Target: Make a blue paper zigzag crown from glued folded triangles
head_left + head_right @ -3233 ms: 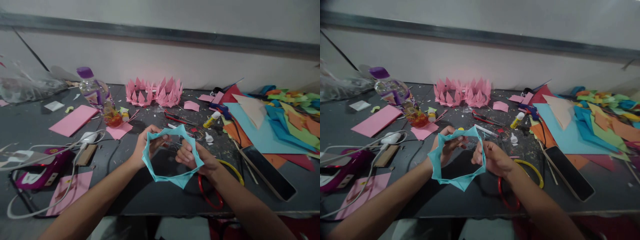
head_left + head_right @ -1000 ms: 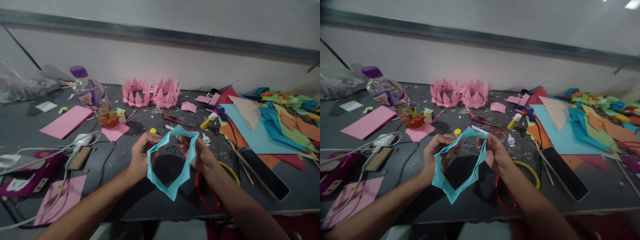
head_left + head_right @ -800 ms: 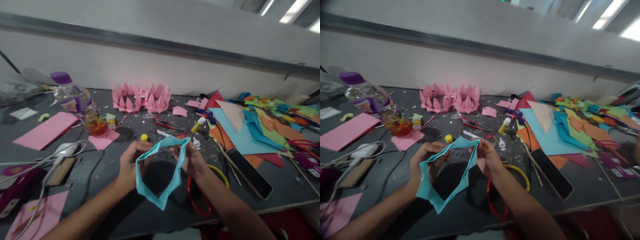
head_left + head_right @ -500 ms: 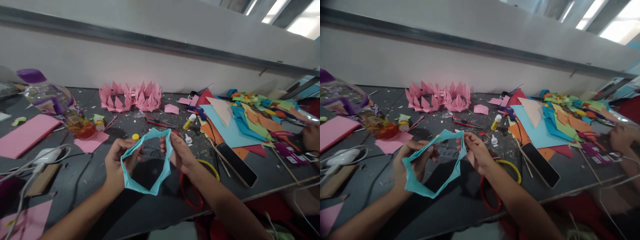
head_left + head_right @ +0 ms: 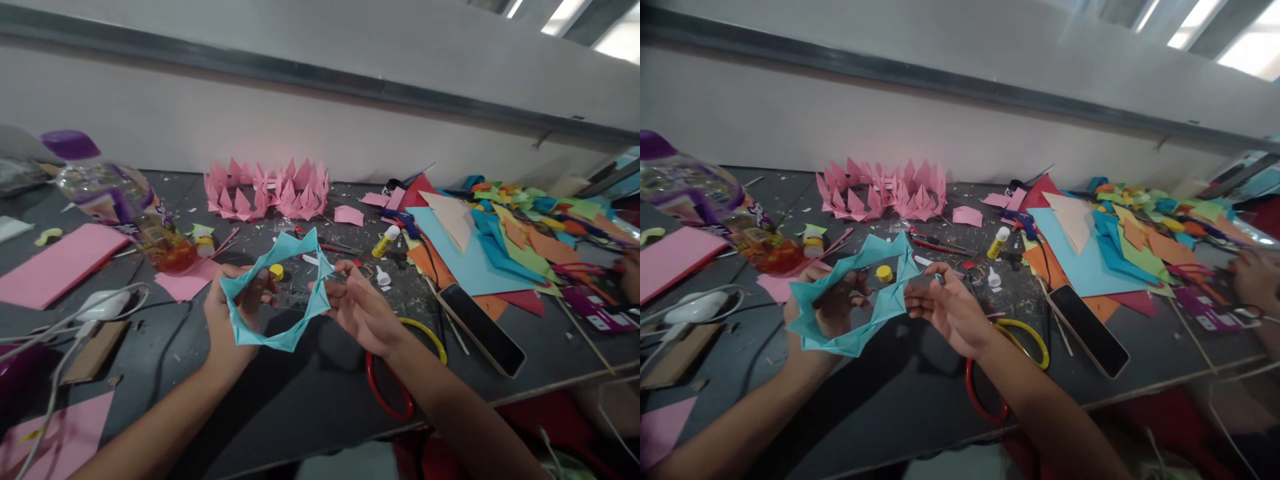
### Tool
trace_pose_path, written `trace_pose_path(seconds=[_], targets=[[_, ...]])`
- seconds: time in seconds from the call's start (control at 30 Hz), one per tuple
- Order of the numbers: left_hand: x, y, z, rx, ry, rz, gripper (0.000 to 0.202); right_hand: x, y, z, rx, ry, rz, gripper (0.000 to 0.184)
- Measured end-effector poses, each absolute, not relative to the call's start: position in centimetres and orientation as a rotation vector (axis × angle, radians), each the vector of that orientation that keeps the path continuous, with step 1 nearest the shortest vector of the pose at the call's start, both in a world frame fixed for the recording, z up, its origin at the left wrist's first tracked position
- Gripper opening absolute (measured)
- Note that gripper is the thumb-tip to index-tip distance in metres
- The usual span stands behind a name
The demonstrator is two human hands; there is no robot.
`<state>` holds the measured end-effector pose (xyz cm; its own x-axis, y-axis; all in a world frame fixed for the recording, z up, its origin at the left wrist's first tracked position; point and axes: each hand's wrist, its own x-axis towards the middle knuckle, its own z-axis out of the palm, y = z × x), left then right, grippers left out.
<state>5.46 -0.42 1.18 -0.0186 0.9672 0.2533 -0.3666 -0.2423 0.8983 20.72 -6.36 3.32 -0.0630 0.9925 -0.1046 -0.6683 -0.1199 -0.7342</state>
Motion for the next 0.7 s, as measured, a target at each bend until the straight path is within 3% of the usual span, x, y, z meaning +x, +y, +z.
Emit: trace_pose_path(seconds=[0.33,0.7], targets=[[5.7,-0.7,2.3,1.021,0.705,1.519,0.032,20.6,-6.3,3.0,-0.725,-0.523,1.503,0.035],[5.5,-0.9,1.5,1.101,0.738,1.514,0.028,20.8,-5.2,2.1,-0.803,-0.429,1.108,0.035]])
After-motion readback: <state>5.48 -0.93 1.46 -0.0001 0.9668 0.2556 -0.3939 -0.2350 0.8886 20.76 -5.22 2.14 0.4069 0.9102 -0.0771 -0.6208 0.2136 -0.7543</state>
